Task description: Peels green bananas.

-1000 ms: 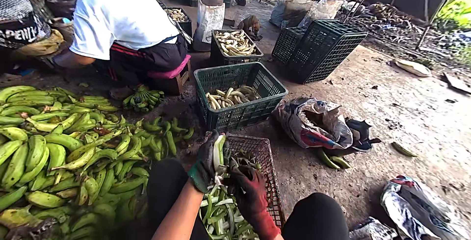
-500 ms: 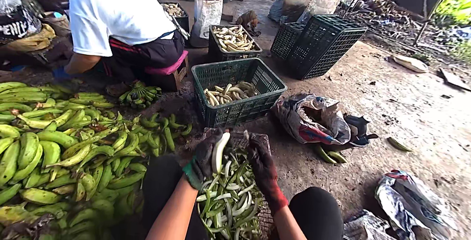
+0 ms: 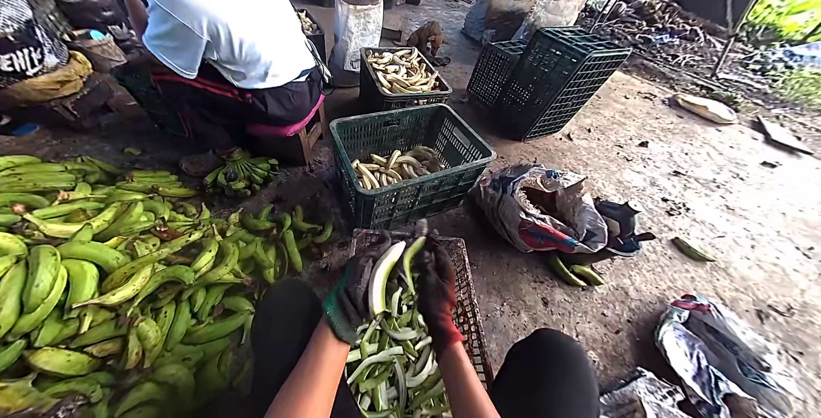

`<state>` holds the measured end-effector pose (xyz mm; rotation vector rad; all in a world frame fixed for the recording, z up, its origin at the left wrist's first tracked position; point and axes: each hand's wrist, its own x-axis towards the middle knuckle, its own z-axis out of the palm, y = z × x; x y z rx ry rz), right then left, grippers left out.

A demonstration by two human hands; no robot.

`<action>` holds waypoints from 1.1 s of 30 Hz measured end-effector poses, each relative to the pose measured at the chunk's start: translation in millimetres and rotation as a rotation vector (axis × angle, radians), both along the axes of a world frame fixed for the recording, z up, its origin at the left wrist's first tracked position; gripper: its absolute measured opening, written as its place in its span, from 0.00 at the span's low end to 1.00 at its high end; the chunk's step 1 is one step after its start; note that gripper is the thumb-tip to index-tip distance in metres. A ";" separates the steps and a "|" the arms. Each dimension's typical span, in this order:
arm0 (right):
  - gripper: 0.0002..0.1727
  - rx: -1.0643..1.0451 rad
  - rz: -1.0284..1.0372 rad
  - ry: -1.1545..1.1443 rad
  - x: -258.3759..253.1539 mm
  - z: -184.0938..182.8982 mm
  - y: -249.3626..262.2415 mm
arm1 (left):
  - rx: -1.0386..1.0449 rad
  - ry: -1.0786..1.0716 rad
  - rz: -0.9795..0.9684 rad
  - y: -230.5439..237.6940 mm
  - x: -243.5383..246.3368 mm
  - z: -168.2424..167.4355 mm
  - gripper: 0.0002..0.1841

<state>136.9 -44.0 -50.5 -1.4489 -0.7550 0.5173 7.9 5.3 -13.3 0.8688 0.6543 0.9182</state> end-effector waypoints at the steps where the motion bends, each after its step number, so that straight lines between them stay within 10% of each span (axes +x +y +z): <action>1: 0.22 0.040 0.004 0.146 1.6 8.9 -3.0 | -0.047 -0.044 -0.012 1.4 -1.1 3.4 0.16; 7: 0.23 0.133 0.428 -0.243 6.6 0.3 -55.2 | -0.086 -0.120 -0.074 13.5 -5.9 5.0 0.17; 12: 0.13 0.043 0.149 -0.671 -11.0 -6.7 -41.0 | 0.052 0.081 -0.084 12.0 0.3 3.9 0.14; 15: 0.19 0.095 -0.112 -0.447 -0.1 -6.6 -13.7 | 0.041 0.041 -0.098 11.1 -1.0 -0.9 0.14; 19: 0.27 0.121 0.132 0.103 20.3 -6.9 -30.5 | -0.168 -0.048 -0.001 14.3 0.0 22.5 0.14; 26: 0.30 -0.493 0.504 0.359 28.7 -44.8 -91.9 | 0.902 -0.113 0.827 60.7 18.9 151.4 0.07; 29: 0.28 -0.470 0.542 0.431 17.3 -48.1 -88.1 | 1.050 0.267 0.915 142.8 75.1 165.6 0.19; 33: 0.28 -0.483 0.458 0.422 22.8 -53.3 -91.2 | 1.030 0.848 0.458 153.3 46.2 123.0 0.25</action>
